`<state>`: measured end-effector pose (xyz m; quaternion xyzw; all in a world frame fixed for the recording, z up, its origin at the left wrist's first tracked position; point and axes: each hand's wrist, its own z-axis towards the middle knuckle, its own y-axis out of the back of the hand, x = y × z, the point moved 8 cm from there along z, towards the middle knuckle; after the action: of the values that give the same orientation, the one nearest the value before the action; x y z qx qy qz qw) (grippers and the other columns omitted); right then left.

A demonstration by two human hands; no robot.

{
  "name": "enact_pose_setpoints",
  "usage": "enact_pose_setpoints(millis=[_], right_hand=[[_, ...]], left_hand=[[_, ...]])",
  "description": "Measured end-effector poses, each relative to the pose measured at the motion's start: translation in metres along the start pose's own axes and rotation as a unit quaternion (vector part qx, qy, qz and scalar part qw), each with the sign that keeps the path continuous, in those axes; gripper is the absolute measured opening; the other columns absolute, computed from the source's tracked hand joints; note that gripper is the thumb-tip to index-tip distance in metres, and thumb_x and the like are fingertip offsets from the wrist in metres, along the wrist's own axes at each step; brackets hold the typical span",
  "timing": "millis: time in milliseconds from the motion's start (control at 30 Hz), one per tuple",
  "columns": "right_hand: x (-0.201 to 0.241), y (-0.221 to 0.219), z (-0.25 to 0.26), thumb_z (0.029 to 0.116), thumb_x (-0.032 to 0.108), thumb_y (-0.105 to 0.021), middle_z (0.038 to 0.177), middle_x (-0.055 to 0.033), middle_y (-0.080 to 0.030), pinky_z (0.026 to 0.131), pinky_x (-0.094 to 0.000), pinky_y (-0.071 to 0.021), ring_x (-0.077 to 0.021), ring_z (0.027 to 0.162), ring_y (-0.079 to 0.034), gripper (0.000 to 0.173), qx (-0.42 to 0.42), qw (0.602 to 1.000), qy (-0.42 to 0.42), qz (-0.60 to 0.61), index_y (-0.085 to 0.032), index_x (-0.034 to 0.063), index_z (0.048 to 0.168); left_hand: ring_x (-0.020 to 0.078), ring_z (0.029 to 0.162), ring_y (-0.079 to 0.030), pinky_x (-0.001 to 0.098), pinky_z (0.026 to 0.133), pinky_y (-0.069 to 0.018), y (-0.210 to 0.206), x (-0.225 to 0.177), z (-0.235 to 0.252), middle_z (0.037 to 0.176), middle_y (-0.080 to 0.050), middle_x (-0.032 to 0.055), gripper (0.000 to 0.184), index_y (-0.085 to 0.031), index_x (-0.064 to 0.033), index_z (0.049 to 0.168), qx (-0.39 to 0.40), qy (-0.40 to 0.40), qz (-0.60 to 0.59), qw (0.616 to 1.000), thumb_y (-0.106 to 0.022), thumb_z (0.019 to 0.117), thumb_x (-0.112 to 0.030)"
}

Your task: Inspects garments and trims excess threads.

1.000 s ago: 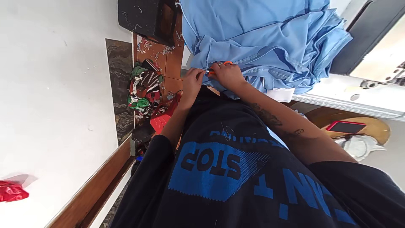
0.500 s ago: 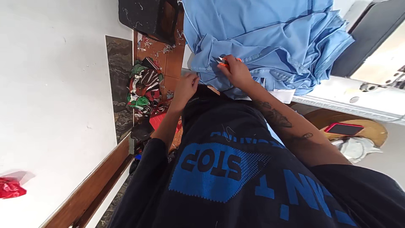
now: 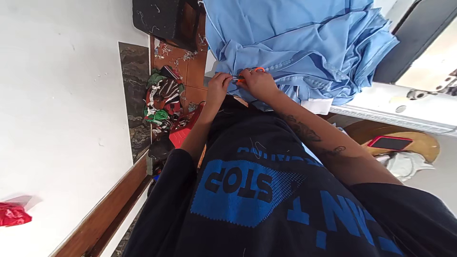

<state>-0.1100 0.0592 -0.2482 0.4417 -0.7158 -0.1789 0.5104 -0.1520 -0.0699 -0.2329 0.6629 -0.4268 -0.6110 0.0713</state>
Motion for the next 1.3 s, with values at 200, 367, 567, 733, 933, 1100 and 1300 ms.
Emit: enact_pose_setpoints(millis=[200, 367, 567, 733, 933, 1100, 1300], right_hand=[[0.01, 0.001, 0.002, 0.1067, 0.031, -0.054, 0.111, -0.0325, -0.068, 0.076, -0.0655, -0.052, -0.0537, 0.099, -0.068, 0.043, -0.025, 0.999, 0.004, -0.022, -0.061, -0.0091, 0.119], [0.018, -0.001, 0.0, 0.1064, 0.025, -0.054, 0.106, -0.0311, -0.069, 0.069, -0.0628, -0.0527, -0.0519, 0.09, -0.07, 0.036, -0.075, 0.996, 0.023, -0.047, -0.063, -0.0093, 0.115], [0.012, 0.0, -0.002, 0.1079, 0.028, -0.05, 0.101, -0.0317, -0.069, 0.068, -0.0637, -0.0525, -0.0531, 0.089, -0.07, 0.04, -0.08, 0.996, -0.014, -0.022, -0.062, -0.0091, 0.115], [-0.025, 0.026, -0.02, 0.0985, 0.037, -0.063, 0.122, -0.0334, -0.062, 0.077, -0.0671, -0.0515, -0.0523, 0.1, -0.067, 0.053, -0.122, 0.979, -0.106, 0.122, -0.059, -0.0071, 0.127], [-0.009, 0.022, -0.014, 0.0867, 0.006, -0.071, 0.129, -0.0287, -0.062, 0.064, -0.0662, -0.0534, -0.0507, 0.089, -0.069, 0.034, -0.116, 0.989, 0.013, 0.096, -0.067, 0.0, 0.12], [-0.004, 0.001, 0.004, 0.0873, 0.009, -0.073, 0.139, -0.0289, -0.055, 0.066, -0.0669, -0.053, -0.0524, 0.093, -0.068, 0.051, -0.065, 0.996, 0.006, 0.067, -0.06, 0.0044, 0.136], [-0.009, 0.008, 0.001, 0.0876, 0.004, -0.071, 0.127, -0.0288, -0.064, 0.076, -0.064, -0.0553, -0.0495, 0.101, -0.069, 0.029, -0.13, 0.981, 0.033, 0.14, -0.069, -0.0044, 0.115]], left_hand=[[0.0316, 0.092, -0.072, 0.0371, 0.085, -0.0591, 0.001, -0.006, -0.009, 0.101, -0.072, 0.0238, 0.015, -0.074, 0.0077, 0.101, -0.041, -0.059, 0.026, 0.997, -0.064, 0.0967, -0.003], [0.0352, 0.095, -0.073, 0.0403, 0.087, -0.0591, -0.002, -0.014, -0.013, 0.1, -0.073, 0.024, 0.013, -0.075, 0.0076, 0.099, -0.067, -0.115, 0.066, 0.989, -0.065, 0.0951, -0.001], [0.0348, 0.093, -0.072, 0.0406, 0.086, -0.0583, 0.0, -0.01, -0.022, 0.099, -0.071, 0.0251, 0.014, -0.072, 0.0094, 0.099, -0.019, -0.127, 0.028, 0.991, -0.062, 0.0962, 0.001], [0.0342, 0.068, -0.069, 0.051, 0.063, -0.0558, 0.008, 0.01, -0.049, 0.072, -0.066, 0.0189, 0.044, -0.063, 0.0056, 0.067, 0.118, -0.118, 0.09, 0.982, -0.062, 0.0996, -0.023], [0.0416, 0.114, -0.066, 0.0543, 0.097, -0.052, 0.004, -0.009, -0.008, 0.121, -0.068, 0.0248, 0.03, -0.07, 0.0036, 0.113, 0.007, -0.126, 0.136, 0.983, -0.073, 0.0918, -0.017], [0.0436, 0.124, -0.06, 0.0574, 0.102, -0.047, -0.014, -0.011, 0.011, 0.127, -0.067, 0.0243, 0.044, -0.067, 0.004, 0.124, 0.061, -0.138, 0.155, 0.976, -0.076, 0.0816, -0.005], [0.0389, 0.107, -0.07, 0.0506, 0.094, -0.0537, -0.001, -0.01, 0.01, 0.107, -0.075, 0.0205, 0.017, -0.076, 0.0025, 0.104, -0.016, -0.198, 0.1, 0.975, -0.064, 0.0924, -0.002]])
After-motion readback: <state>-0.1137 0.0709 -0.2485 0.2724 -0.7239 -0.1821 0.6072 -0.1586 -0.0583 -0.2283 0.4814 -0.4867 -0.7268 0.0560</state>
